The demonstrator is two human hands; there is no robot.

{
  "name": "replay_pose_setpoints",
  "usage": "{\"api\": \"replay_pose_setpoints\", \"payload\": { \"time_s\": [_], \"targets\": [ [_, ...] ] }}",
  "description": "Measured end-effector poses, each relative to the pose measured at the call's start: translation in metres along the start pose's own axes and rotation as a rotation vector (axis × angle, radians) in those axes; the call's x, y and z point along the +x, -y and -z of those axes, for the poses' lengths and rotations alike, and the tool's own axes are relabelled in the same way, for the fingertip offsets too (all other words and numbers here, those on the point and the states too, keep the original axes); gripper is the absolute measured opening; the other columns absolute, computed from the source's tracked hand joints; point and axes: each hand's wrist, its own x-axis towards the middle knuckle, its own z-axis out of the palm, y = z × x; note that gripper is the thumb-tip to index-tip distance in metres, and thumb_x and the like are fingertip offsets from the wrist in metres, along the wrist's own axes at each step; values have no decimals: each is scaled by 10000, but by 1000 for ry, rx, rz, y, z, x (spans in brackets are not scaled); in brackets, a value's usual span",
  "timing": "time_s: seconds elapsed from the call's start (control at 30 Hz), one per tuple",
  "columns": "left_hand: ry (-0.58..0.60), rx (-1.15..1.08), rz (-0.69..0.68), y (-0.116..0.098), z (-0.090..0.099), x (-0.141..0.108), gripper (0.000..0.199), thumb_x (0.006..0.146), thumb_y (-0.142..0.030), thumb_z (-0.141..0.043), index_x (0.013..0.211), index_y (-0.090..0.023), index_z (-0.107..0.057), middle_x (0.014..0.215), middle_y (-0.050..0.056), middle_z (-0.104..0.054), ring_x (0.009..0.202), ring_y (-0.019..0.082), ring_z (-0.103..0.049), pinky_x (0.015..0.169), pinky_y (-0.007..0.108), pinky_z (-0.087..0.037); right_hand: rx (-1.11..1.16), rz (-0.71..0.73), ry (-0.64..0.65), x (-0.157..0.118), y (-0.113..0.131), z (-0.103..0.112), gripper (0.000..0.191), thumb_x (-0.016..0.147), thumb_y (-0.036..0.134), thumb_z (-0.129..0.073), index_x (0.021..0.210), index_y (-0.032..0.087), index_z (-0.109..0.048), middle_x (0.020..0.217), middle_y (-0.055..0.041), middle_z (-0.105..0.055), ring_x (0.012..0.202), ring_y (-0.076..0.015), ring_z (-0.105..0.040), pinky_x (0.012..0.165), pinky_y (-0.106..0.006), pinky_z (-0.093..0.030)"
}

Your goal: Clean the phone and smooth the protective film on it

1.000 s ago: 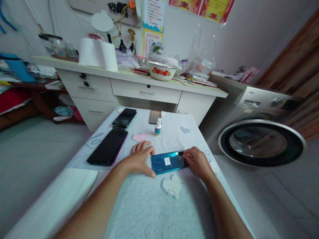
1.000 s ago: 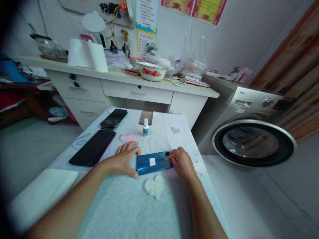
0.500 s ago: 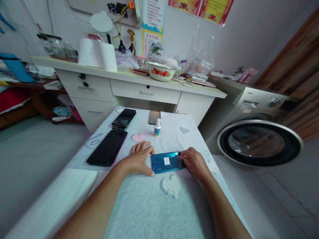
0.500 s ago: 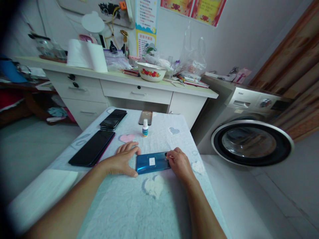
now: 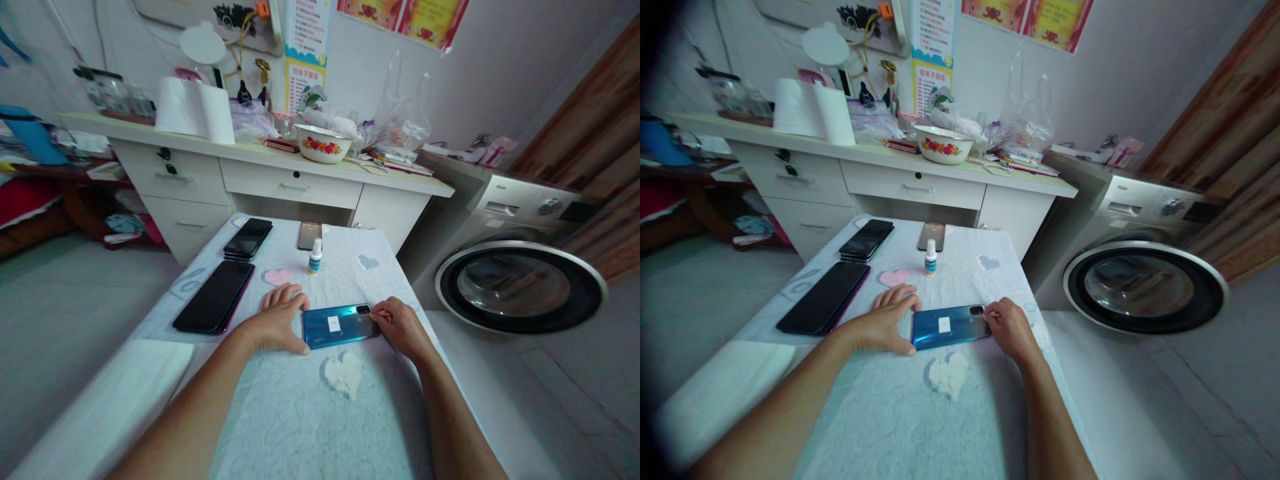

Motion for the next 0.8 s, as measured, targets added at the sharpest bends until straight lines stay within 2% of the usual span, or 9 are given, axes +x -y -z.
{"api": "replay_pose_setpoints", "payload": {
  "time_s": [0.23, 0.57, 0.8],
  "targets": [
    [0, -2, 4, 0, -1, 1, 662, 456, -426, -773, 1009, -280, -439, 1405, 32, -261, 1373, 316, -110, 1101, 454, -141, 110, -2, 96, -4, -9, 1, 104, 782, 224, -542, 774, 196, -642, 736, -9, -592, 688, -139, -569, 639, -234, -415],
    [-13, -2, -18, 1, -3, 2, 649, 470, -424, -762, 1014, -282, -438, 1386, 41, -273, 1373, 316, -127, 1099, 463, -161, -4, 0, -55, 4, -3, -7, 133, 812, 196, -541, 810, 196, -674, 798, -23, -582, 750, -145, -554, 690, -243, -390],
    [-4, 1, 0, -2, -1, 1, 638, 476, -404, -763, 1016, -280, -446, 1395, 44, -268, 1374, 319, -125, 1097, 464, -163, -16, 25, -61, 4, -5, -10, 133, 815, 174, -539, 811, 196, -670, 804, -20, -569, 746, -139, -547, 686, -235, -382]
  ]
}}
